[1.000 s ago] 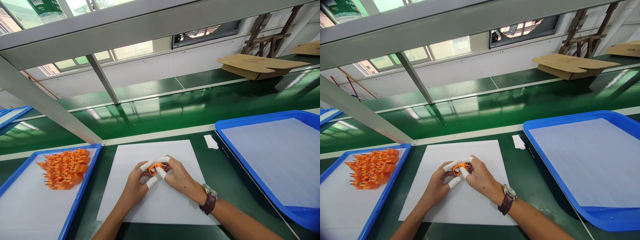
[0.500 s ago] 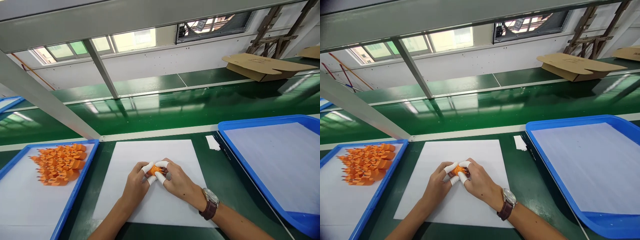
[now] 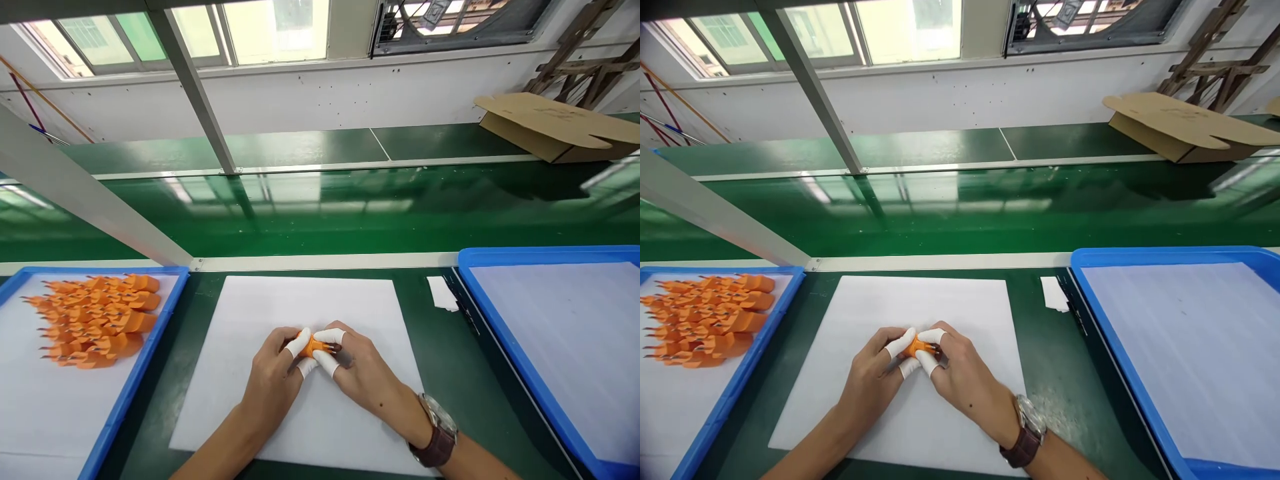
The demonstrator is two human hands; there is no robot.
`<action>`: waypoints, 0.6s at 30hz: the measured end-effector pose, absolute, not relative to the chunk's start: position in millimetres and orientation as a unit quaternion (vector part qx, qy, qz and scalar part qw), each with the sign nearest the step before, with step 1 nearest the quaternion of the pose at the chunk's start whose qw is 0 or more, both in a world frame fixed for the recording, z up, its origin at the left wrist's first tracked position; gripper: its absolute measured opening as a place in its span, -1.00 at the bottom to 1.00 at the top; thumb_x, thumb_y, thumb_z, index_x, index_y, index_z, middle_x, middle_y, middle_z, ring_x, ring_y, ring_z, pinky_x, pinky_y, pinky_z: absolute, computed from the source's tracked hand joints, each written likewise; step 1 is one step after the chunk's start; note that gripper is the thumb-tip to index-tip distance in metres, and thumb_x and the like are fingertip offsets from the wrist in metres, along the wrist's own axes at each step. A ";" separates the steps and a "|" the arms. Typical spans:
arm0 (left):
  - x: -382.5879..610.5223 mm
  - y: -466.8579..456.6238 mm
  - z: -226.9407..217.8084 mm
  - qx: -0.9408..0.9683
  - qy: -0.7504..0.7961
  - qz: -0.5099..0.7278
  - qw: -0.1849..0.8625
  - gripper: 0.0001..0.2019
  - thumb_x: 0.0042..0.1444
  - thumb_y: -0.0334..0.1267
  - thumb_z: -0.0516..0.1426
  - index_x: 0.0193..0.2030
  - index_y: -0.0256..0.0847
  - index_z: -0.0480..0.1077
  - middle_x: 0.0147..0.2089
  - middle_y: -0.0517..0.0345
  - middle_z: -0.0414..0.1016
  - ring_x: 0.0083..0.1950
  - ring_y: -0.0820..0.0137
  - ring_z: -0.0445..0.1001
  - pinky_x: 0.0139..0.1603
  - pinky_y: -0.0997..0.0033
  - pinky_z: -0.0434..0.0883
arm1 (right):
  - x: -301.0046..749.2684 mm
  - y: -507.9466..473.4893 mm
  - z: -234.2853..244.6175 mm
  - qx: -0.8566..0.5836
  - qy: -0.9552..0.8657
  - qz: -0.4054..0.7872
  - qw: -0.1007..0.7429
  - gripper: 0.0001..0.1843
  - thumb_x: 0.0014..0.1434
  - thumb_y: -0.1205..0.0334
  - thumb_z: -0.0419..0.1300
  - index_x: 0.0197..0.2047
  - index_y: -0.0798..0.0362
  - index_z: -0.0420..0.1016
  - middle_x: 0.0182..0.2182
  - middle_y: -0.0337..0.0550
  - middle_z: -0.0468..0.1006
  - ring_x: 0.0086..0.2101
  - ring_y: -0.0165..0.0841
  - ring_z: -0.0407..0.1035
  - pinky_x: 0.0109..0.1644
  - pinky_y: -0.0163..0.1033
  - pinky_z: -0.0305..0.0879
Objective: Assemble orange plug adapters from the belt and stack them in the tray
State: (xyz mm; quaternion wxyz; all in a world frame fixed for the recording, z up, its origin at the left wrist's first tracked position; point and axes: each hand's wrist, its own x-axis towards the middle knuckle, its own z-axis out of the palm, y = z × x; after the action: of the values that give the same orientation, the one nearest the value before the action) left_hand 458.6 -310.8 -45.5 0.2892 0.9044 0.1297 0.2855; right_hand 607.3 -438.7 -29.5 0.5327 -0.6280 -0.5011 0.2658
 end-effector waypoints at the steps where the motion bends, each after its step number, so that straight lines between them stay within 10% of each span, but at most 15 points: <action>1: 459.4 -310.4 -45.4 0.904 0.126 0.287 0.291 -0.56 0.25 -0.45 0.18 0.22 -0.01 0.34 -0.02 0.05 0.47 -0.11 0.32 0.56 -0.24 0.33 0.62 | 608.7 -437.9 -29.2 -0.625 -0.501 0.270 0.533 -0.81 0.36 0.29 0.17 0.01 -0.10 0.46 -0.14 -0.13 0.52 -0.27 -0.33 0.42 -0.23 -0.19 0.42; 18: 461.2 -307.4 -42.5 0.904 0.115 0.286 0.296 -0.48 0.21 -0.43 0.23 0.28 -0.02 0.28 -0.02 0.06 0.45 -0.21 0.40 0.51 -0.26 0.35 0.62 | 619.0 -437.2 -24.1 -0.620 -0.467 0.344 0.529 -0.78 0.33 0.27 0.18 0.03 -0.08 0.50 -0.13 -0.18 0.53 -0.25 -0.35 0.42 -0.18 -0.20 0.41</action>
State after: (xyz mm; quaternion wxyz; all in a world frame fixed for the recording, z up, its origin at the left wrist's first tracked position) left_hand 461.2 -307.4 -42.5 0.2955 0.9044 0.1147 0.2856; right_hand 619.0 -437.2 -24.1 0.5291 -0.6196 -0.4667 0.3441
